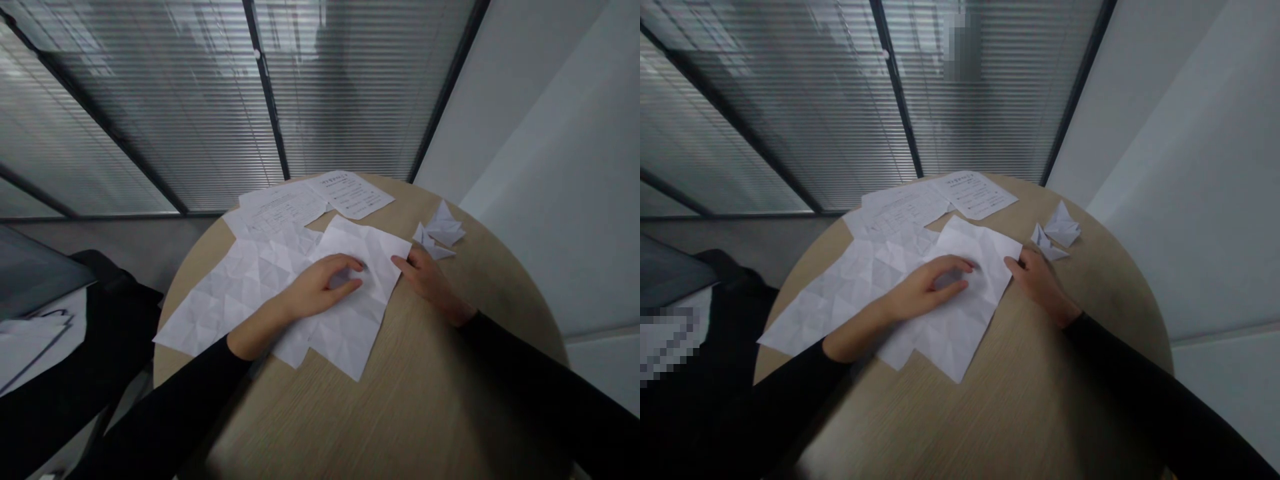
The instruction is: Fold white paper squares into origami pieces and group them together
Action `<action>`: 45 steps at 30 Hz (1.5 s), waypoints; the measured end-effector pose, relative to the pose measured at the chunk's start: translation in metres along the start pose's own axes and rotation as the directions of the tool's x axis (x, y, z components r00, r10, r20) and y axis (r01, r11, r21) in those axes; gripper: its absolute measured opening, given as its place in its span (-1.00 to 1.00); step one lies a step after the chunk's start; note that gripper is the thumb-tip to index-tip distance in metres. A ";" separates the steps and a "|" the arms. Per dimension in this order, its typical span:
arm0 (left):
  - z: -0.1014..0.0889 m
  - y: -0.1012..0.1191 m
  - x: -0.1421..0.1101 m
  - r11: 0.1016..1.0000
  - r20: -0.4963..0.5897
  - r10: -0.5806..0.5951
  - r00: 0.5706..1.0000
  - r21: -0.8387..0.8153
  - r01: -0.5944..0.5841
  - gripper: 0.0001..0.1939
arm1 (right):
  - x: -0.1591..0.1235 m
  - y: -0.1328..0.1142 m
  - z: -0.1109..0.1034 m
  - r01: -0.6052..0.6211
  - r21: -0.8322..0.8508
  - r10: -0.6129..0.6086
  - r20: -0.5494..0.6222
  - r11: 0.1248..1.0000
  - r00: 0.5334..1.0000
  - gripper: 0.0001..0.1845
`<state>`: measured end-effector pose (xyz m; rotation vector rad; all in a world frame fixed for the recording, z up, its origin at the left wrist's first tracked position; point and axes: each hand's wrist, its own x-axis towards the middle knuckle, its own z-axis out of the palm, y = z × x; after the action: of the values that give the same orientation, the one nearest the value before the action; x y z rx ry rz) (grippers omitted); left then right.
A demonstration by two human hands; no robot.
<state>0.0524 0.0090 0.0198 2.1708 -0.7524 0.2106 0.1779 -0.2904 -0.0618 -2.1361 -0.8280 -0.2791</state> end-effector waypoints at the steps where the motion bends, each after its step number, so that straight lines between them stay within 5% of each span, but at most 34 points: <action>1: -0.003 -0.006 -0.001 0.997 -0.021 0.012 1.000 0.072 -0.010 -0.75 | 0.000 0.001 0.000 -0.026 0.005 0.026 -0.032 1.000 0.999 -0.68; 7: -0.007 -0.035 -0.009 0.935 0.073 0.031 0.997 0.351 -0.055 -0.55 | 0.002 -0.009 0.000 -0.111 -0.015 0.107 -0.171 0.994 0.979 -0.63; 11: 0.003 -0.038 -0.012 0.923 0.067 -0.019 0.998 0.386 -0.008 -0.46 | 0.003 -0.024 -0.006 0.049 -0.145 -0.087 -0.268 0.988 0.959 -0.37; 15: 0.010 -0.041 -0.012 0.938 -0.026 -0.046 0.999 0.343 0.052 -0.46 | 0.001 -0.039 -0.007 0.262 -0.149 -0.261 0.024 0.953 0.965 -0.49; 19: 0.006 -0.043 -0.011 0.939 -0.048 -0.061 0.997 0.336 0.073 -0.57 | -0.002 -0.042 -0.002 0.322 -0.087 -0.282 0.308 0.943 0.908 -0.47; 25: -0.013 -0.048 -0.010 0.889 -0.170 -0.146 0.974 0.409 0.205 -0.68 | 0.001 -0.025 -0.004 0.282 -0.042 -0.255 0.313 0.959 0.915 -0.50; 31: -0.030 -0.044 -0.011 0.764 -0.292 -0.365 0.884 0.449 0.464 -0.66 | 0.001 -0.007 -0.010 0.260 0.012 -0.251 0.300 0.966 0.920 -0.39; 35: -0.041 -0.043 -0.012 0.678 -0.332 -0.407 0.851 0.514 0.525 -0.59 | -0.001 -0.004 -0.011 0.268 0.045 -0.269 0.281 0.962 0.921 -0.31; 40: -0.049 -0.053 -0.016 0.681 -0.269 -0.344 0.900 0.588 0.436 -0.58 | -0.003 -0.008 -0.009 0.261 0.030 -0.261 0.238 0.965 0.936 -0.40; 45: -0.048 -0.052 -0.017 0.853 0.017 -0.050 0.999 0.521 0.034 -0.66 | -0.002 -0.012 -0.011 0.257 0.018 -0.253 0.255 0.966 0.933 -0.44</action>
<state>0.0740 0.0782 0.0109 2.7085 -0.7216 0.3987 0.1699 -0.2940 -0.0483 -2.1049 -1.2619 -0.1438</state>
